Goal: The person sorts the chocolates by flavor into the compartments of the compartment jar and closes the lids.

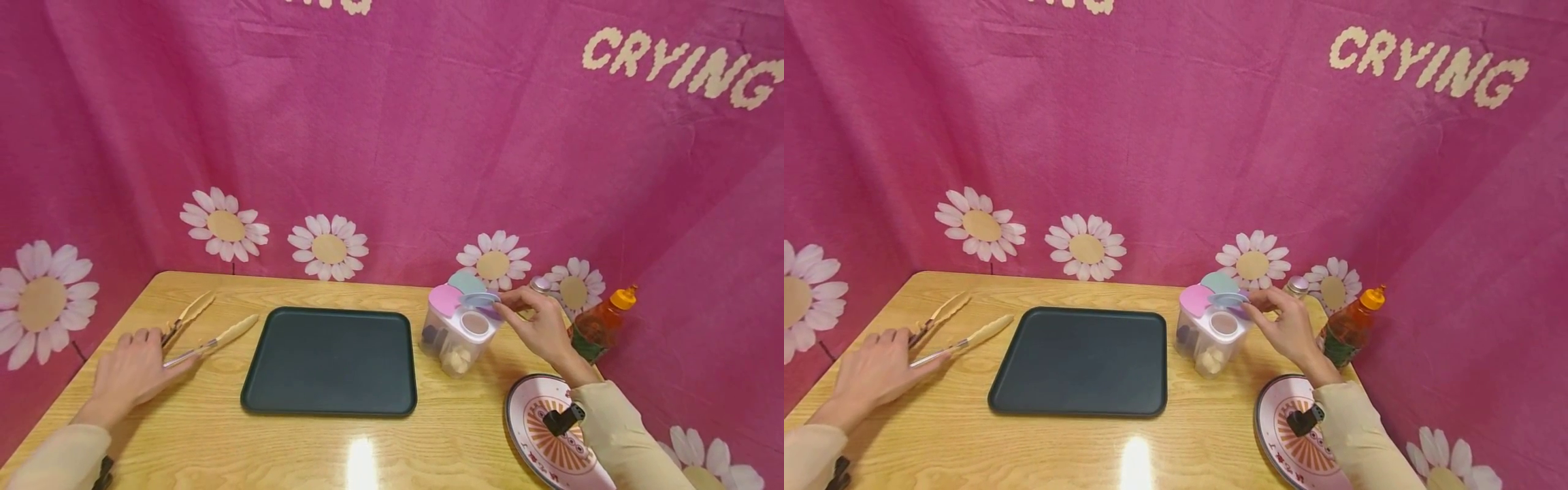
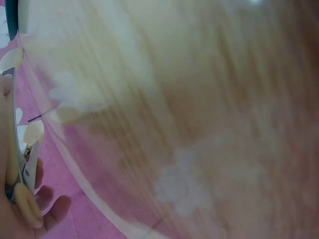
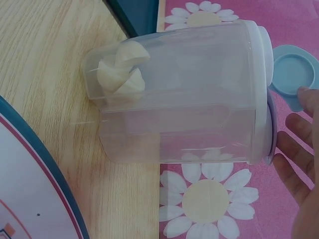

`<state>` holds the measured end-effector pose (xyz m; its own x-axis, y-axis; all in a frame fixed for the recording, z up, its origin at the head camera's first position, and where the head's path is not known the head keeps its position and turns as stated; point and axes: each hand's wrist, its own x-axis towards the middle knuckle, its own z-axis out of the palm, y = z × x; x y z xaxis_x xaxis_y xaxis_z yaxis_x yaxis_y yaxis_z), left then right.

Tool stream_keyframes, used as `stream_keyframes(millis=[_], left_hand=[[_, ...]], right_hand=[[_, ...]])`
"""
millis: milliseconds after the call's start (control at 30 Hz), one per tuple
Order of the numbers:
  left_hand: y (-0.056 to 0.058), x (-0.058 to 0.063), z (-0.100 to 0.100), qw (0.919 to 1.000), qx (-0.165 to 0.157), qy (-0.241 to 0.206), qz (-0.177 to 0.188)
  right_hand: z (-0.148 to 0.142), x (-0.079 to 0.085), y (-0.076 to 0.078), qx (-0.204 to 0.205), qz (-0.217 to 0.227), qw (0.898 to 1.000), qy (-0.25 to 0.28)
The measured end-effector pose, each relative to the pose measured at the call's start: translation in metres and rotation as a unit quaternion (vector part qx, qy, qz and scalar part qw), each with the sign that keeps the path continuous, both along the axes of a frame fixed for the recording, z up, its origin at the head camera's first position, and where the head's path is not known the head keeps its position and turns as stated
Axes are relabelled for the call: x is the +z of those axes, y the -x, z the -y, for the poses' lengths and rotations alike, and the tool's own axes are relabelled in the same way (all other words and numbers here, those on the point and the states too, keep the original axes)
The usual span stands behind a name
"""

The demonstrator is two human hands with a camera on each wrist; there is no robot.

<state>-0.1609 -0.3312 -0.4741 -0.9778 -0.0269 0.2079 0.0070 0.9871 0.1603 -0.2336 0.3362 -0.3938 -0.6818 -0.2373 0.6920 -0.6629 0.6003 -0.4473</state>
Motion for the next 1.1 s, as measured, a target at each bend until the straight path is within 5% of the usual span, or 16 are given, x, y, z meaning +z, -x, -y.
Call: stream_keyframes(millis=[433,633,867,1100], left_hand=[[-0.002,-0.004,0.003,0.9982,-0.006,0.013,0.058],[0.000,0.000,-0.007,0.9997,0.000,0.006,0.025],[0.010,0.031,-0.045,0.9999,-0.004,-0.002,-0.017],[0.017,0.051,-0.102,0.9968,-0.055,-0.020,-0.055]], right_hand=[[0.001,0.000,0.000,-0.001,-0.002,1.000,-0.004],[0.000,0.000,0.000,0.002,-0.006,1.000,-0.002],[-0.001,0.001,0.000,0.002,-0.011,1.000,-0.001],[0.000,0.002,-0.001,0.002,-0.009,1.000,-0.009]])
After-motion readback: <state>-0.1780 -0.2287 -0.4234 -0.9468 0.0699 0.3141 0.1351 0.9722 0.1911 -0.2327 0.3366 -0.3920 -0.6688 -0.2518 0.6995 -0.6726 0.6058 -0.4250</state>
